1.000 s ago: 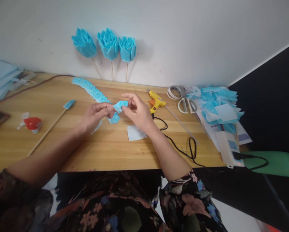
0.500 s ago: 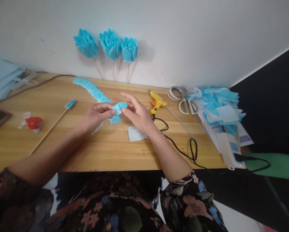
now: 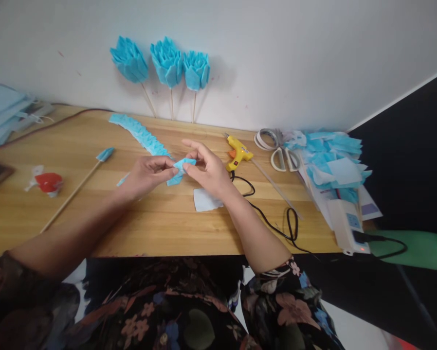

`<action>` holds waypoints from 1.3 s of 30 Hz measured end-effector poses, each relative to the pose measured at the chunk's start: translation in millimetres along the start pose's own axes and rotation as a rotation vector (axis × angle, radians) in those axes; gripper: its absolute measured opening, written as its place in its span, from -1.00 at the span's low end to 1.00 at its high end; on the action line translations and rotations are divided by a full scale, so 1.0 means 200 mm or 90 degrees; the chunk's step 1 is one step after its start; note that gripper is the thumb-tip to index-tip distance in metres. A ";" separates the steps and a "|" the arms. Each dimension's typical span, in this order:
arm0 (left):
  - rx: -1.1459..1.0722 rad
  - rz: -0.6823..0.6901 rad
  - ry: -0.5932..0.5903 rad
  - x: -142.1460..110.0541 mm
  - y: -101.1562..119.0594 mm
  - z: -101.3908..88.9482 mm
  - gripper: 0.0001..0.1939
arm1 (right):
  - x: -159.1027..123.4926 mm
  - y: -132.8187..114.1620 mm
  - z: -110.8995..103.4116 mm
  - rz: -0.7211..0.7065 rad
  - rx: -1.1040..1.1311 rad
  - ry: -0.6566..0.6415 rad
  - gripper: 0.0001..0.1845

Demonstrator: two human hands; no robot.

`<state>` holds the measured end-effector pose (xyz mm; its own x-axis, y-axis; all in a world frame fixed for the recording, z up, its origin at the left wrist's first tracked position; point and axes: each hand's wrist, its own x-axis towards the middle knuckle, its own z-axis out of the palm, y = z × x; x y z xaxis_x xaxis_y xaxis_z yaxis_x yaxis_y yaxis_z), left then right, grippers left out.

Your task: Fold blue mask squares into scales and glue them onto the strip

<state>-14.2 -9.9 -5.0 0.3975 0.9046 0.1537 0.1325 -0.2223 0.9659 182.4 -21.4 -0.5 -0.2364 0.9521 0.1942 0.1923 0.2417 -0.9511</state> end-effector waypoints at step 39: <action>-0.065 -0.070 0.123 0.03 0.01 -0.04 -0.81 | 0.07 0.06 -0.17 -0.007 -0.217 0.261 -0.52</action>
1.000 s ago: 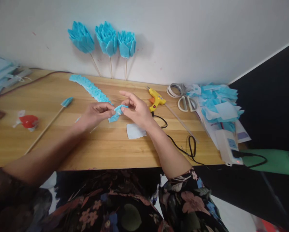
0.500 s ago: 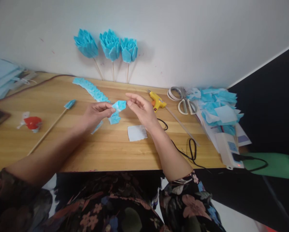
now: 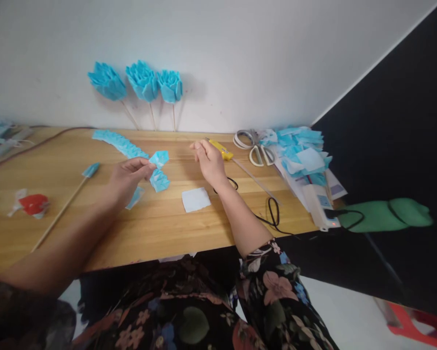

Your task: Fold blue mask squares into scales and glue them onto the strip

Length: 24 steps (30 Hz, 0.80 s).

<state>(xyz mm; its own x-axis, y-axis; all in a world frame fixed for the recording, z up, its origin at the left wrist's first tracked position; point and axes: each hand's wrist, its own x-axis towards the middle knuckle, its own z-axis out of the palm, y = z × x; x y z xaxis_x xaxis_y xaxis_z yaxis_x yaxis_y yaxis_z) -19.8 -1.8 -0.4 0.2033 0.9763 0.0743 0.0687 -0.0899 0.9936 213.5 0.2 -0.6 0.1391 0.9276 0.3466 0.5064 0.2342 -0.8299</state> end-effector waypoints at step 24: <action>-0.085 0.057 -0.030 0.00 0.00 0.02 -0.65 | 0.04 0.10 -0.16 0.294 -0.598 -0.023 -0.49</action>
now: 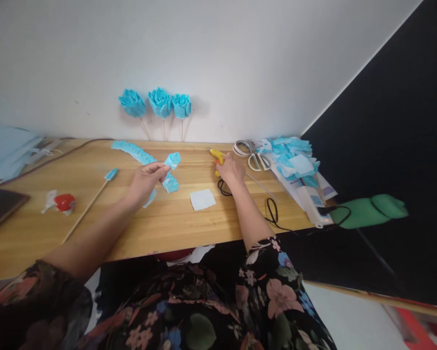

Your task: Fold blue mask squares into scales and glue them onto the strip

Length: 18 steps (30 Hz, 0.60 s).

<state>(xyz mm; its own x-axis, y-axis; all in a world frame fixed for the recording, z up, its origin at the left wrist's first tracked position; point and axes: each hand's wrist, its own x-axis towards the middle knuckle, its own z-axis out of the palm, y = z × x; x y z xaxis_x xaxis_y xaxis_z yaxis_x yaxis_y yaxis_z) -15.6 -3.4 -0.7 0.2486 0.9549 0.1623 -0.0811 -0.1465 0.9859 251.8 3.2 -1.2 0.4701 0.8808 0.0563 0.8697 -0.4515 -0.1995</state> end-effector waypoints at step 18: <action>0.020 0.002 0.020 0.01 -0.01 -0.01 -0.73 | 0.02 0.01 -0.10 -0.058 -0.092 -0.110 -0.32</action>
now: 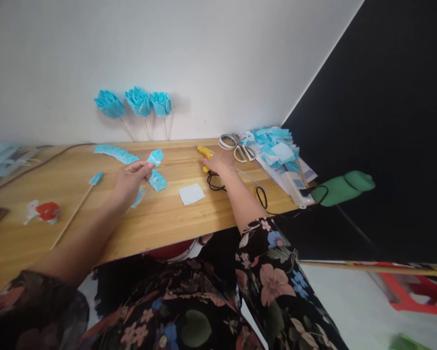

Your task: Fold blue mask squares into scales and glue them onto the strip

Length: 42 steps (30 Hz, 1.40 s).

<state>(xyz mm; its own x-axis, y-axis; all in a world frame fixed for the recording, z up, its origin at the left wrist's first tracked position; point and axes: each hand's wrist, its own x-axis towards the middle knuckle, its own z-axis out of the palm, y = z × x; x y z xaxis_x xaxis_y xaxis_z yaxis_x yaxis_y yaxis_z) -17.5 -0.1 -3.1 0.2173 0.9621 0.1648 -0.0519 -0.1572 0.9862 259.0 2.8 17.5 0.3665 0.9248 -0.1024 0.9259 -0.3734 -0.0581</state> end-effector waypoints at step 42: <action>0.037 -0.001 -0.043 0.01 0.02 -0.05 -0.63 | -0.26 -0.05 0.02 -0.444 0.863 -0.146 -0.49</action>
<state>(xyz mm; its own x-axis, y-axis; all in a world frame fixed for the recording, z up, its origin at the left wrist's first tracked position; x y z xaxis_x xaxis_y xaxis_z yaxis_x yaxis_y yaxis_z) -26.9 3.3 1.8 0.2827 0.9455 0.1617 0.0043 -0.1699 0.9855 230.0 -41.0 18.8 -0.2289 0.9548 0.1897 0.0791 0.2125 -0.9740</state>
